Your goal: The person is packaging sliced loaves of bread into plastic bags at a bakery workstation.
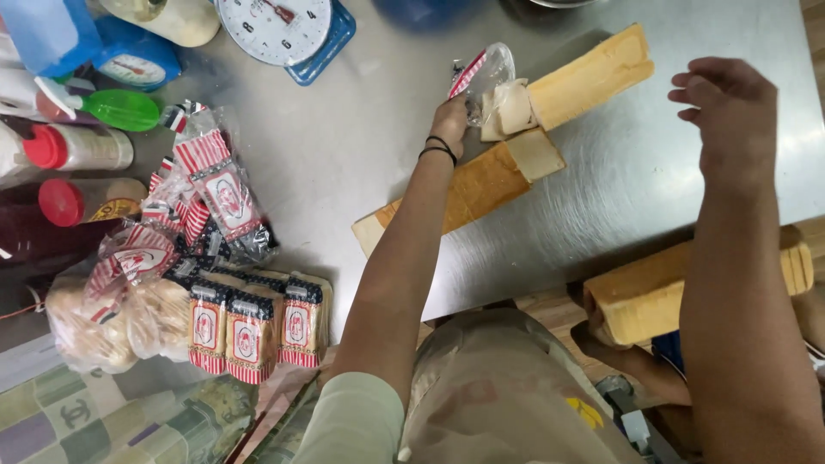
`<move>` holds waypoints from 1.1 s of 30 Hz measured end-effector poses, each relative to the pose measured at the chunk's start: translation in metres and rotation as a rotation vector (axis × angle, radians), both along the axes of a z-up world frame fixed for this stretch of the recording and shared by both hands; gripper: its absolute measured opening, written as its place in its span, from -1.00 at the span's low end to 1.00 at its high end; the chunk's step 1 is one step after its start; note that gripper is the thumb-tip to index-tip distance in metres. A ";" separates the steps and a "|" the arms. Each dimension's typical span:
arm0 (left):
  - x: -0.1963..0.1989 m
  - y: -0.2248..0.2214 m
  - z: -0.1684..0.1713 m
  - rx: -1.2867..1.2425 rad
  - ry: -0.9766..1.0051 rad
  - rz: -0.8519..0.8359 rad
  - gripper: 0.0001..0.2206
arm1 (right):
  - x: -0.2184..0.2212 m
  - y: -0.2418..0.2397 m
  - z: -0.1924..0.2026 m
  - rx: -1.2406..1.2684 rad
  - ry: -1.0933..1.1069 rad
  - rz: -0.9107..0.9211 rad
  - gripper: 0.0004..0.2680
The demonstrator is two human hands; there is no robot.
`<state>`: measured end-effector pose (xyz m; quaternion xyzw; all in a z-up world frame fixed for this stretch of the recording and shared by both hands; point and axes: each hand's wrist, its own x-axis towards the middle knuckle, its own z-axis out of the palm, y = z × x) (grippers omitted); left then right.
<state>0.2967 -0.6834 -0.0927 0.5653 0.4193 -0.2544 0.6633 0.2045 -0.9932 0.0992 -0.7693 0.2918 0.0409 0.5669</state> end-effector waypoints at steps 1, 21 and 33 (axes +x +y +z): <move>-0.001 -0.004 0.002 -0.002 0.000 0.000 -0.69 | -0.002 0.003 0.003 -0.002 0.000 0.000 -0.88; -0.007 -0.048 0.044 -0.123 -0.097 -0.033 -0.67 | 0.044 -0.013 -0.069 -0.224 0.198 0.137 -0.66; -0.006 -0.053 0.072 0.136 -0.103 -0.355 -0.66 | 0.087 0.033 -0.103 -0.070 0.393 0.171 -0.60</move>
